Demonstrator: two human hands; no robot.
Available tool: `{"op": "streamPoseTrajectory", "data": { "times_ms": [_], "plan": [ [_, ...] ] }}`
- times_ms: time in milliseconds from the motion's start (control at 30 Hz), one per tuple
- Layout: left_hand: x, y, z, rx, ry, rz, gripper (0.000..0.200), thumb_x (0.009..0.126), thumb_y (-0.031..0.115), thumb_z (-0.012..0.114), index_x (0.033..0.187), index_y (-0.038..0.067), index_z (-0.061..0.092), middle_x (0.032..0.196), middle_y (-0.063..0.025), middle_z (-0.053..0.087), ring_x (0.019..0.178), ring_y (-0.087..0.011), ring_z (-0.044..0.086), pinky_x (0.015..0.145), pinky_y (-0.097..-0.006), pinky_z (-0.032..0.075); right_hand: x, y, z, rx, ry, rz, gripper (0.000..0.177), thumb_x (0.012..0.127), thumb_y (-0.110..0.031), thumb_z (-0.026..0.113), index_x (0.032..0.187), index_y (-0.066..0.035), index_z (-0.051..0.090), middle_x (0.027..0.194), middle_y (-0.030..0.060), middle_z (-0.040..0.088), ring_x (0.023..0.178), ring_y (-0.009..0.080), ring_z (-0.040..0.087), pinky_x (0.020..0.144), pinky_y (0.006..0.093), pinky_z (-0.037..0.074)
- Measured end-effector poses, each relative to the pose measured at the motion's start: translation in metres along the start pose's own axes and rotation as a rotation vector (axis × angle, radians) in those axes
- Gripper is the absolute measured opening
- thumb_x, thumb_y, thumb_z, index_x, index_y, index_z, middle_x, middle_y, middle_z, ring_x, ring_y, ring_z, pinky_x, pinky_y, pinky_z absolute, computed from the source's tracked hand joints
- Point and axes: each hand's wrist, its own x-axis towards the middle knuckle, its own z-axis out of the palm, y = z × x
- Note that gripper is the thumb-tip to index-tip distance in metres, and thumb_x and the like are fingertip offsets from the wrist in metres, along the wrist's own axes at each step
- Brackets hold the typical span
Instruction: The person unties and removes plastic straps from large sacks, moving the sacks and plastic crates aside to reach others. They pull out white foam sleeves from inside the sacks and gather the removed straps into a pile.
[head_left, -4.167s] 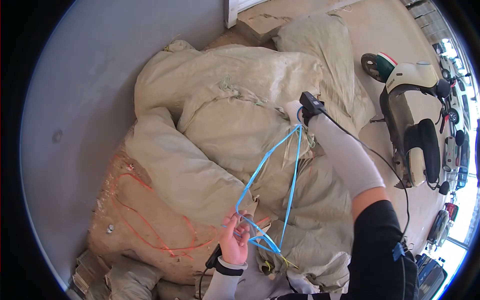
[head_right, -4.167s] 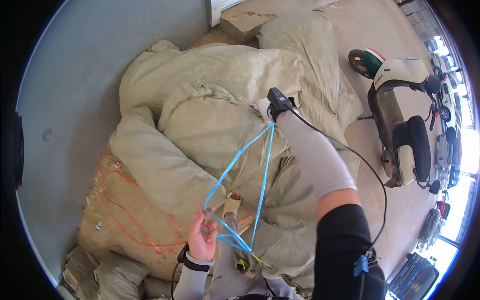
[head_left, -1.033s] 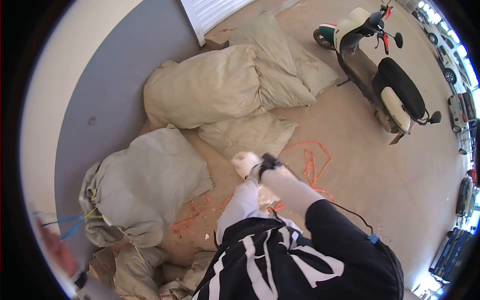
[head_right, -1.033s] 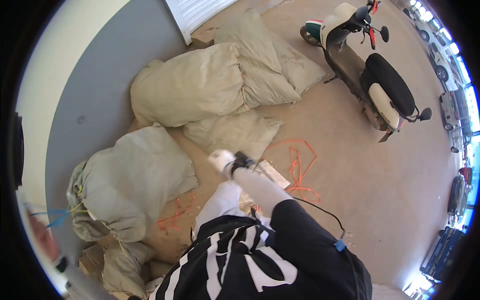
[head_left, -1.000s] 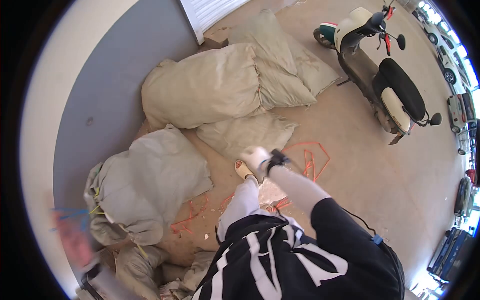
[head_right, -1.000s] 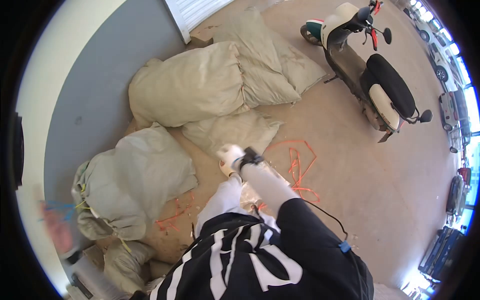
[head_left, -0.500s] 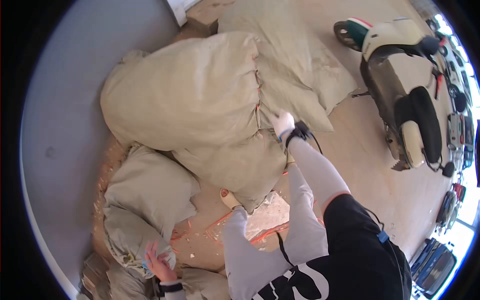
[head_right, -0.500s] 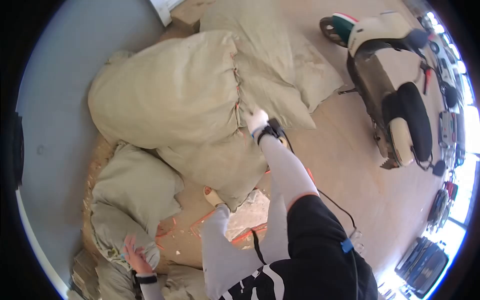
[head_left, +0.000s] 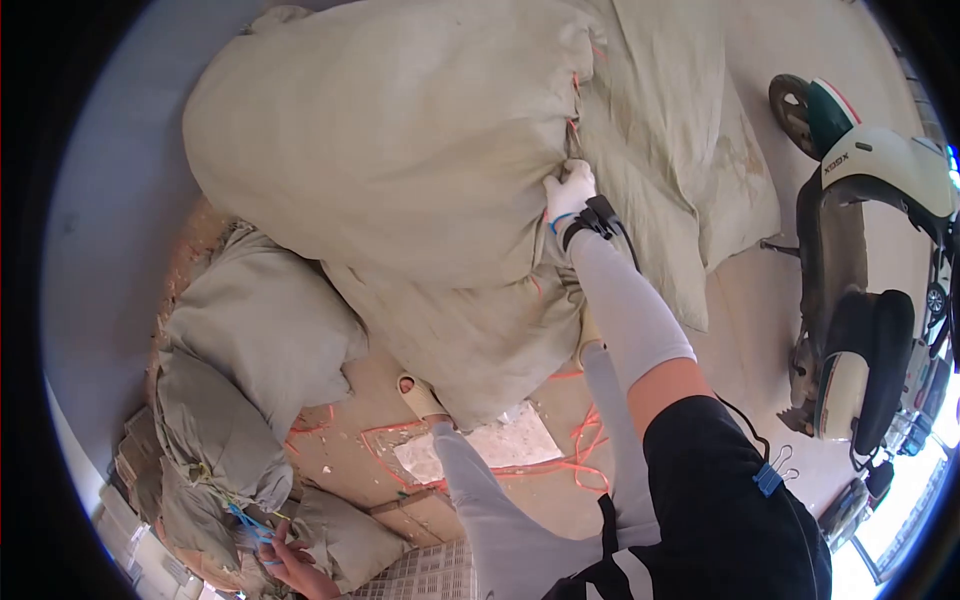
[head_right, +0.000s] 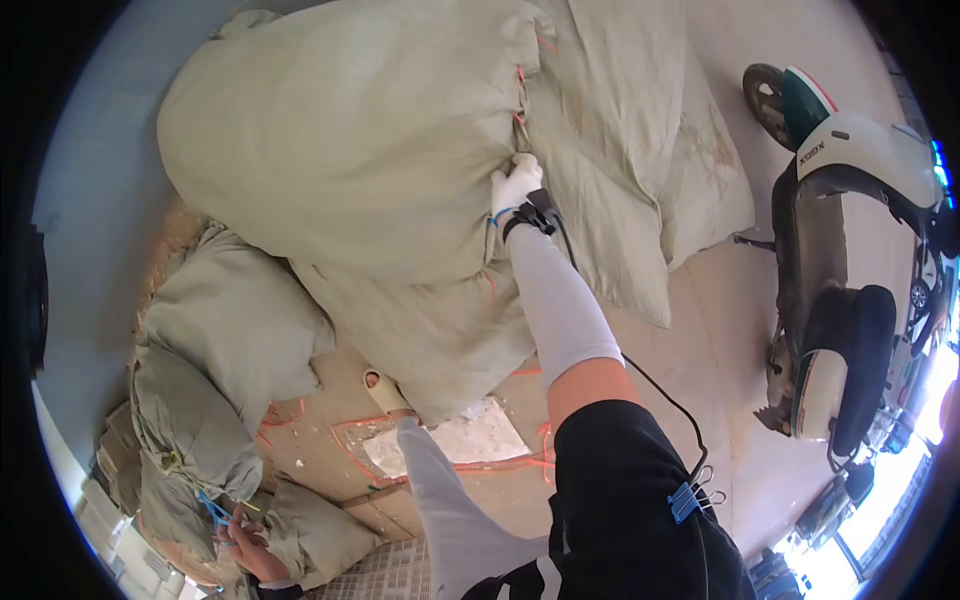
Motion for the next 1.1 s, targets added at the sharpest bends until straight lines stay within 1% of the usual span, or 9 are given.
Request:
{"op": "streamPoseTrajectory", "data": {
  "times_ms": [300,533,633,667,733,800,867,933,1100],
  "plan": [
    [-0.001,0.006,-0.004,-0.044,0.060,-0.154,0.025,0.097,0.023,0.055,0.111,0.004,0.063,0.075,0.0058,0.051,0.057,0.0018,0.034,0.046,-0.0164,0.021,0.029,0.033,0.027,0.019,-0.242,-0.169,0.027,0.079,-0.022,0.062,0.093,0.001,0.066,0.092,0.0230,0.068,0.090,0.0341,0.066,0.079,0.0400,0.051],
    [-0.005,0.001,0.016,-0.180,0.043,-0.144,0.022,0.092,0.005,0.060,0.110,-0.008,0.063,0.098,-0.0107,0.068,0.088,-0.0165,0.064,0.081,-0.0286,0.050,-0.112,-0.120,-0.080,0.086,-0.727,-0.451,0.020,0.082,-0.017,0.059,0.082,0.003,0.064,0.088,0.0175,0.060,0.083,0.0311,0.060,0.074,0.0371,0.048],
    [-0.003,0.025,0.011,-0.474,0.020,-0.183,0.021,0.093,0.007,0.060,0.110,-0.006,0.062,0.097,-0.0116,0.068,0.082,-0.0142,0.065,0.075,-0.0255,0.048,-0.205,-0.257,-0.160,0.483,-0.964,0.043,0.009,0.083,-0.007,0.058,0.084,0.002,0.061,0.074,0.0059,0.052,0.075,0.0128,0.053,0.068,0.0262,0.042],
    [-0.005,0.030,0.003,-0.514,0.004,-0.185,0.021,0.093,0.005,0.059,0.110,-0.006,0.062,0.098,-0.0126,0.068,0.083,-0.0163,0.066,0.077,-0.0268,0.050,-0.236,-0.281,-0.174,0.545,-0.965,-0.116,0.012,0.079,-0.008,0.062,0.088,0.000,0.061,0.081,0.0086,0.056,0.077,0.0180,0.056,0.070,0.0287,0.045],
    [-0.001,0.047,-0.017,-0.601,-0.038,-0.174,0.021,0.093,0.002,0.057,0.111,-0.008,0.062,0.100,-0.0147,0.068,0.085,-0.0206,0.067,0.080,-0.0294,0.052,-0.282,-0.310,-0.187,0.271,-0.755,-1.174,0.023,0.073,-0.011,0.067,0.094,-0.001,0.061,0.107,0.0151,0.062,0.095,0.0327,0.062,0.083,0.0387,0.052],
    [0.002,0.067,-0.047,-0.660,-0.125,-0.173,0.022,0.094,0.002,0.055,0.112,-0.008,0.062,0.100,-0.0123,0.068,0.086,-0.0205,0.067,0.078,-0.0286,0.052,-0.341,-0.374,-0.204,0.505,-0.960,-1.155,0.025,0.079,-0.008,0.061,0.103,-0.001,0.063,0.114,0.0164,0.063,0.102,0.0293,0.063,0.085,0.0371,0.052],
    [0.011,0.068,-0.068,-0.659,-0.201,-0.116,0.023,0.095,0.003,0.053,0.114,-0.007,0.062,0.099,-0.0107,0.068,0.087,-0.0203,0.067,0.078,-0.0288,0.052,-0.378,-0.444,-0.231,0.282,-1.659,-0.412,0.043,0.089,-0.008,0.051,0.131,-0.003,0.052,0.110,0.0145,0.066,0.099,0.0297,0.066,0.076,0.0329,0.053],
    [0.021,0.062,-0.085,-0.633,-0.277,-0.122,0.027,0.093,0.002,0.054,0.117,-0.004,0.063,0.099,-0.0097,0.066,0.083,-0.0157,0.064,0.074,-0.0269,0.050,-0.431,-0.445,-0.205,0.628,-1.369,-0.811,0.042,0.089,-0.013,0.051,0.130,-0.003,0.052,0.098,0.0134,0.068,0.081,0.0310,0.069,0.067,0.0346,0.054],
    [0.047,0.035,-0.104,-0.657,-0.379,-0.207,0.023,0.088,0.003,0.057,0.110,-0.001,0.065,0.104,-0.0081,0.064,0.086,-0.0114,0.058,0.075,-0.0250,0.045,-0.472,-0.477,-0.197,0.356,-1.387,-0.651,0.034,0.085,-0.016,0.057,0.118,-0.006,0.059,0.091,0.0156,0.066,0.074,0.0337,0.067,0.063,0.0396,0.053]
  ]
}}
